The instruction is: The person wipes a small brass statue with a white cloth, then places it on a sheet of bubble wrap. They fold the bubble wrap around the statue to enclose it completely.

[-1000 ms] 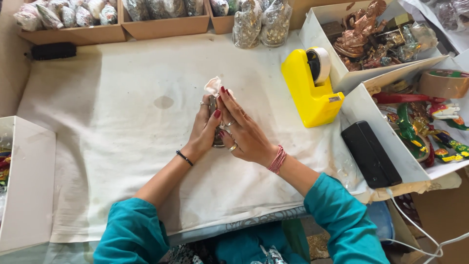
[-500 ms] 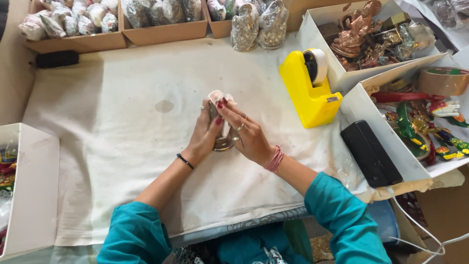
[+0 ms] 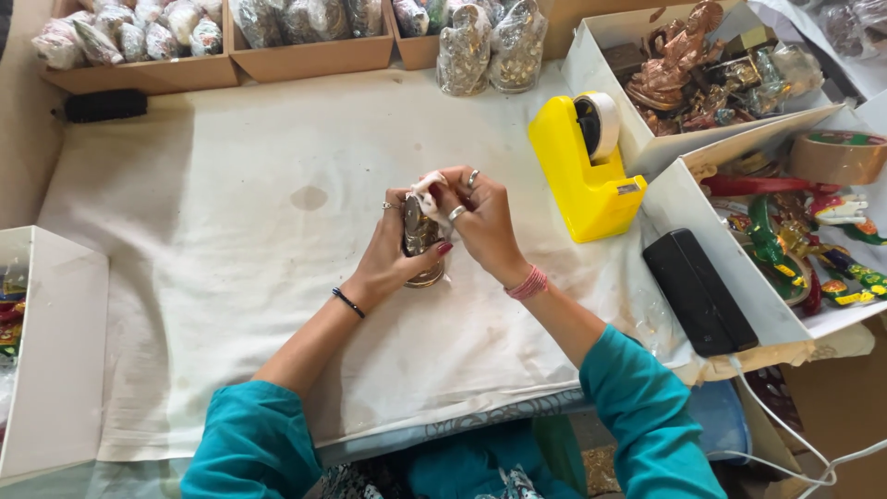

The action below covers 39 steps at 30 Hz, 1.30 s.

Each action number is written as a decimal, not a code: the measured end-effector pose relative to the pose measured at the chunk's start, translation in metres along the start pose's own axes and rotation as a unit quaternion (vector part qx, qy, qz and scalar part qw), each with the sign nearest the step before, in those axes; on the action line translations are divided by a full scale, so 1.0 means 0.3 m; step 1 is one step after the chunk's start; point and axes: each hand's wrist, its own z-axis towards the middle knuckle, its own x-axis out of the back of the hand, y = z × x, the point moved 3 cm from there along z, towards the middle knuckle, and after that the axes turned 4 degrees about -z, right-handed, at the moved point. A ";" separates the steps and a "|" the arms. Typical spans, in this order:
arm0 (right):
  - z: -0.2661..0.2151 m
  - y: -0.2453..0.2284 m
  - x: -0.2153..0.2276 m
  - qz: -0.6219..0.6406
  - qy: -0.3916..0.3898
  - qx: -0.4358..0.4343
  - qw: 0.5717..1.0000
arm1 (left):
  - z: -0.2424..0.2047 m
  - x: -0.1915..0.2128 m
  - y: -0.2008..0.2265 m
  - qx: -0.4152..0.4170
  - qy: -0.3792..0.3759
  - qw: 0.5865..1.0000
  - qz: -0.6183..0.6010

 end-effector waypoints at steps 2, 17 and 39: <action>0.012 0.019 0.003 0.007 0.011 -0.007 1.000 | 0.002 0.007 -0.005 -0.031 0.035 0.998 0.034; -0.007 0.034 0.019 -0.265 0.039 0.166 0.949 | 0.012 0.024 -0.062 0.001 0.132 0.991 0.002; -0.023 0.018 0.076 -0.347 -0.054 0.117 0.929 | 0.028 0.077 -0.107 0.072 0.199 0.941 -0.264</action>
